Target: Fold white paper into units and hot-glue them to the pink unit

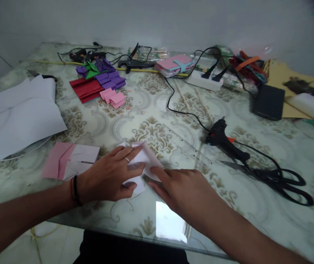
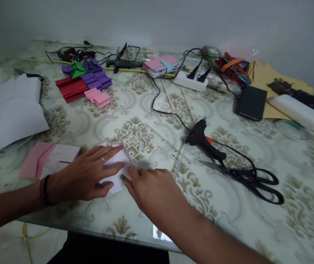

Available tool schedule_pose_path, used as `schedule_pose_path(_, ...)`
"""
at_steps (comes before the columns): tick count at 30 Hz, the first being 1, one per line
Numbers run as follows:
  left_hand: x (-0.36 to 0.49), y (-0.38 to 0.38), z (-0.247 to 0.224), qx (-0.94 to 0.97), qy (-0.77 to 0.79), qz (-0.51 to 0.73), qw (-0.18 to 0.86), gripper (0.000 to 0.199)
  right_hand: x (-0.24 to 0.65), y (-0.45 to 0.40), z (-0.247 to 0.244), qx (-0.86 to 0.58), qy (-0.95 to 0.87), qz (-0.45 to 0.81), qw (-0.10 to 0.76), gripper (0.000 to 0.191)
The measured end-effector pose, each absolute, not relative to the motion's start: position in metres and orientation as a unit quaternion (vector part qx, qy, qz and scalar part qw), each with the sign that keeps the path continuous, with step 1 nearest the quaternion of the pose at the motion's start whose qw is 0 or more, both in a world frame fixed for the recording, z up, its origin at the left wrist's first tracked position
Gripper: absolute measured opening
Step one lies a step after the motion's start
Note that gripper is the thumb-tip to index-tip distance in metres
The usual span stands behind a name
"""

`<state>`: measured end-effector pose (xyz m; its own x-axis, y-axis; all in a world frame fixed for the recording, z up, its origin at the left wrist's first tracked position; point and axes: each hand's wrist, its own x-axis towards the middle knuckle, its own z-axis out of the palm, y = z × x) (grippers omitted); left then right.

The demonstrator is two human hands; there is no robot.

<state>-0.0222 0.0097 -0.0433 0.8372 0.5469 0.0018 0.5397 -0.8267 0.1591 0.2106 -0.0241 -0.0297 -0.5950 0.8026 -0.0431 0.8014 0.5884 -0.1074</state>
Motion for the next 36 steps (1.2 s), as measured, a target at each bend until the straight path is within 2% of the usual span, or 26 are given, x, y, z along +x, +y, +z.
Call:
schedule_pose_path(11,-0.019,0.007,-0.044,0.960,0.276,0.016,0.045,0.051,0.209,-0.025,-0.032,-0.456,-0.885,0.023,0.096,0.013)
schedule_pose_path(15,-0.022,0.004,-0.047,0.958,0.281,0.034,0.052,0.054,0.207,-0.036,-0.041,-0.444,-0.887,0.033,0.124,0.033)
schedule_pose_path(20,-0.026,0.002,-0.051,0.958,0.278,0.032,0.065,0.051,0.204,-0.050,-0.052,-0.412,-0.904,0.054,0.105,0.055)
schedule_pose_path(31,-0.044,0.002,-0.044,0.930,0.320,0.095,0.153,0.041,0.210,-0.052,-0.063,-0.352,-0.927,0.103,0.076,0.073)
schedule_pose_path(33,-0.048,0.000,-0.042,0.914,0.363,0.130,0.128,0.037,0.210,-0.051,-0.063,-0.349,-0.929,0.107,0.068,0.077)
schedule_pose_path(36,-0.049,-0.002,-0.041,0.920,0.348,0.180,0.026,0.028,0.209,-0.051,-0.064,-0.348,-0.928,0.114,0.066,0.077)
